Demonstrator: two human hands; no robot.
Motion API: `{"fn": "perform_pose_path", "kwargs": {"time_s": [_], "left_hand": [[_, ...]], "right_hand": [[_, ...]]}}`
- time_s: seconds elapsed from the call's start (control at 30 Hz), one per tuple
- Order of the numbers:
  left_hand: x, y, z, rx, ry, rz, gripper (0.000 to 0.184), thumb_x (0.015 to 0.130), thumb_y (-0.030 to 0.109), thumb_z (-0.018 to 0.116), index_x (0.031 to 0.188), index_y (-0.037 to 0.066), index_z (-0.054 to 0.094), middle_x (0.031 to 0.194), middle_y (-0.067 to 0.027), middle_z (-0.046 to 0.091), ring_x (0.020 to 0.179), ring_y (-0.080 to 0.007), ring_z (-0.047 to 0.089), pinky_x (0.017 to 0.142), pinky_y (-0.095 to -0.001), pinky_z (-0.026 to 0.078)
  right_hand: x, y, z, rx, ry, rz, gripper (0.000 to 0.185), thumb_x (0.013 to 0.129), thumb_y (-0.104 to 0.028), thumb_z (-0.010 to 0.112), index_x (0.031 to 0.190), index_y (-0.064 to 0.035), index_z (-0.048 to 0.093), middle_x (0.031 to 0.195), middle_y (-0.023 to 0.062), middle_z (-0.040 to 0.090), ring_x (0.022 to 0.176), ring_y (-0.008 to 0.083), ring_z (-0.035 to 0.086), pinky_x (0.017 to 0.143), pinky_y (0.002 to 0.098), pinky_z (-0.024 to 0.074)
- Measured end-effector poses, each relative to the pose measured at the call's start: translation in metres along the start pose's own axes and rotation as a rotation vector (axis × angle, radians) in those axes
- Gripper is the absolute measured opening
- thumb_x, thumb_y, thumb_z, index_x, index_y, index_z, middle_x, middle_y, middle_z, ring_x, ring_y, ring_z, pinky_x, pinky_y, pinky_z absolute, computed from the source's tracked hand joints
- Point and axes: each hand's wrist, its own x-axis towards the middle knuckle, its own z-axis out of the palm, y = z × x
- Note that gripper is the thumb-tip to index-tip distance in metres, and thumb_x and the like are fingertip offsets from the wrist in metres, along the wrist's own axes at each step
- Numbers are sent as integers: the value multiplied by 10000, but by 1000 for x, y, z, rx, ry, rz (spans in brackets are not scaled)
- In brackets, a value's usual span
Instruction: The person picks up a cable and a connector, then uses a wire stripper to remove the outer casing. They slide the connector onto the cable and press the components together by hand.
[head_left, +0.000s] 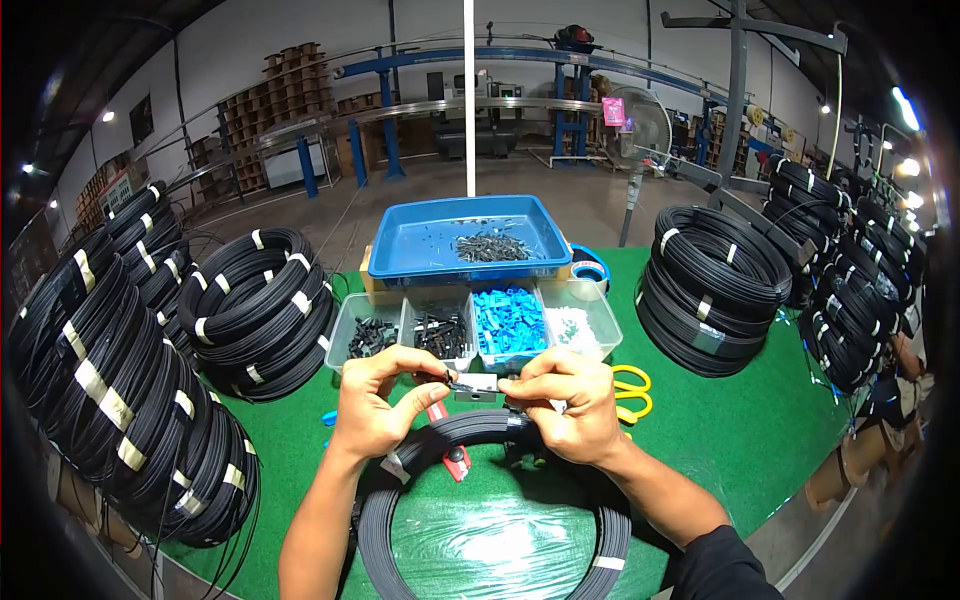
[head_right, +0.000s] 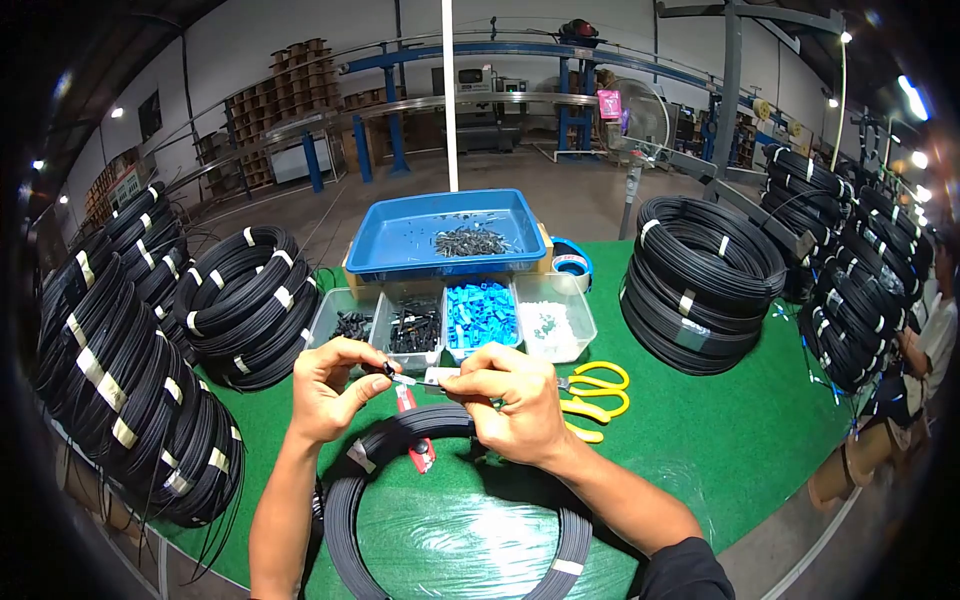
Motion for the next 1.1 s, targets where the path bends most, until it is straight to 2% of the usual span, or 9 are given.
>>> {"fn": "perform_pose_path", "kwargs": {"time_s": [0.23,0.57,1.1], "left_hand": [[-1,1,1,83,-15,17,189,812,-54,746,975,-36,651,932,-141,717,909,-202,702,856,-332,557],[-1,-1,1,19,12,30,196,804,-57,752,971,-31,652,927,-138,716,902,-198,698,862,-327,552],[0,3,2,77,-4,65,185,803,-48,756,957,-36,653,912,-147,721,884,-202,708,832,-322,560]], "right_hand": [[-1,-2,2,20,0,24,332,636,119,697,926,-20,781,771,68,659,673,159,628,607,272,491],[-1,-2,3,9,-6,23,299,655,102,727,922,-21,781,767,64,655,671,155,621,599,270,482],[-2,-6,4,-22,-1,18,290,661,96,724,917,-26,784,761,64,654,665,162,621,601,279,480]]}}
